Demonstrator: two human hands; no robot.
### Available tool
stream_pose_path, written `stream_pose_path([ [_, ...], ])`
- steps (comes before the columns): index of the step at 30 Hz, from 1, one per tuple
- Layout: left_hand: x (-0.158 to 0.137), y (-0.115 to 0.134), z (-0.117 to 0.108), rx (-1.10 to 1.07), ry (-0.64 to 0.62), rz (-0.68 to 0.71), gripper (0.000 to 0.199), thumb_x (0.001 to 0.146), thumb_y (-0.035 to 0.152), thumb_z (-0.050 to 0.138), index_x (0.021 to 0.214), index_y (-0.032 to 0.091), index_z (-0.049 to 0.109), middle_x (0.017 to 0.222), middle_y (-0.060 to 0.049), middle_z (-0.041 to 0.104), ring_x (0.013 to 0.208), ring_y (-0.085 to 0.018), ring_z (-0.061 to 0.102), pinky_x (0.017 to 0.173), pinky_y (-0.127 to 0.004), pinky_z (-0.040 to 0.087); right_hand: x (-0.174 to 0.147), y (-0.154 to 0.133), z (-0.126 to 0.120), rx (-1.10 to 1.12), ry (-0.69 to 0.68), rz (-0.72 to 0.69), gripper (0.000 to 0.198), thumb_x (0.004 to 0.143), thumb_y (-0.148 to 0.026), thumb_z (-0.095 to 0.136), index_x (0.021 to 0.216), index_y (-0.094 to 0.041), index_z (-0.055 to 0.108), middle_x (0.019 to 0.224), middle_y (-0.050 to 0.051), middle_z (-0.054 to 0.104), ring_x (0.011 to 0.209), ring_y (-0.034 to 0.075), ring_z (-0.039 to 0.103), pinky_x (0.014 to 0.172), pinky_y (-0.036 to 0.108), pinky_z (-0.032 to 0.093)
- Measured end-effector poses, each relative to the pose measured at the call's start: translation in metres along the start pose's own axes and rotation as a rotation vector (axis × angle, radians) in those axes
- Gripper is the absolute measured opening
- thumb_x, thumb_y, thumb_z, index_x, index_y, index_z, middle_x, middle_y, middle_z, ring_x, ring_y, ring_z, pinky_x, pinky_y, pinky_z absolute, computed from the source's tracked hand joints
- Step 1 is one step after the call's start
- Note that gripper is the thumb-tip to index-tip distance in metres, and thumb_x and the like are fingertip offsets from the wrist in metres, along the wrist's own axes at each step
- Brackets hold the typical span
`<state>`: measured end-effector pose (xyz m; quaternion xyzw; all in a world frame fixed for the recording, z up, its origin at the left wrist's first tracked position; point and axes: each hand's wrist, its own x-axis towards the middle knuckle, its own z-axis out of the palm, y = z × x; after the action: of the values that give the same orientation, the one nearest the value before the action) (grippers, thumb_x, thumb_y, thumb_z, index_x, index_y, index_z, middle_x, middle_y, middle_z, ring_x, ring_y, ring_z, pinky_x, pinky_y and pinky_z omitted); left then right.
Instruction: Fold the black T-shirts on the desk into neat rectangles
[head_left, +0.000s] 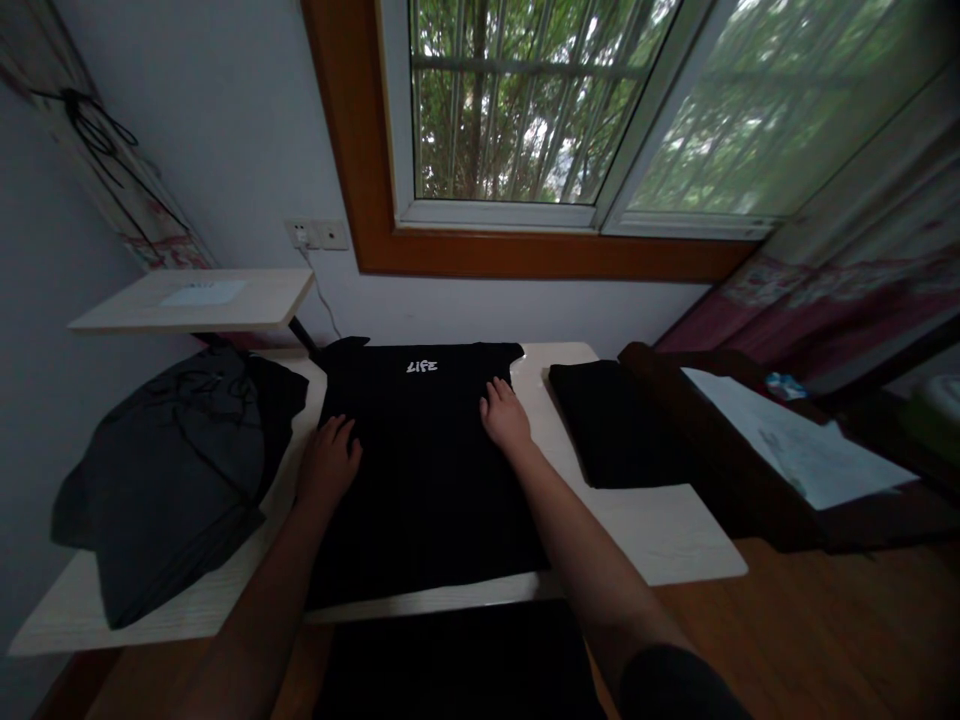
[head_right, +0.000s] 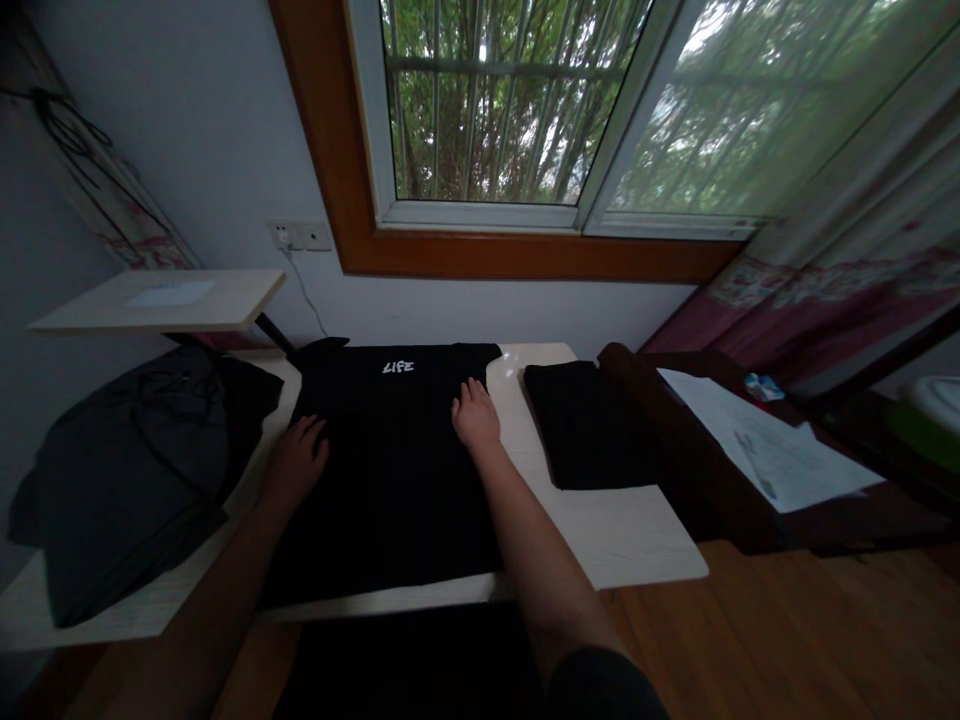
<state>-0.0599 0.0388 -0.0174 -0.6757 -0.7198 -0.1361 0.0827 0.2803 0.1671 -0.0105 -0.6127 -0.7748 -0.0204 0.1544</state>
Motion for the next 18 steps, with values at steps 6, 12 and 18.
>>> stream_pose_path([
  [6,-0.001,-0.005,0.0,0.019,-0.01,-0.144,0.05,0.098,0.034,0.039,0.14,0.014,0.058,0.155,-0.014,0.049,0.146,-0.032,0.041,0.121,-0.06,0.024,-0.012,0.015,-0.006,-0.031,-0.101,0.098,0.063,0.106,-0.046,0.028,0.156,-0.01,0.038,0.166,0.014,0.029,0.155,0.025,0.023,0.125,0.047,0.016],
  [12,-0.003,-0.012,0.0,0.023,0.03,-0.177,0.051,0.098,0.032,0.039,0.141,0.011,0.058,0.154,-0.016,0.05,0.146,-0.035,0.037,0.119,-0.056,0.029,-0.021,0.019,-0.009,-0.078,-0.137,0.162,0.066,0.105,-0.051,0.025,0.159,-0.013,0.034,0.169,0.011,0.025,0.155,0.029,0.017,0.124,0.05,0.013],
  [18,-0.009,-0.014,-0.011,0.043,0.084,-0.201,0.047,0.099,0.028,0.038,0.135,0.013,0.063,0.135,-0.019,0.058,0.126,-0.034,0.049,0.106,-0.048,0.04,-0.035,0.011,-0.025,-0.153,0.009,0.228,0.055,0.104,-0.042,0.035,0.15,-0.016,0.048,0.157,0.015,0.044,0.14,0.035,0.035,0.113,0.05,0.027],
])
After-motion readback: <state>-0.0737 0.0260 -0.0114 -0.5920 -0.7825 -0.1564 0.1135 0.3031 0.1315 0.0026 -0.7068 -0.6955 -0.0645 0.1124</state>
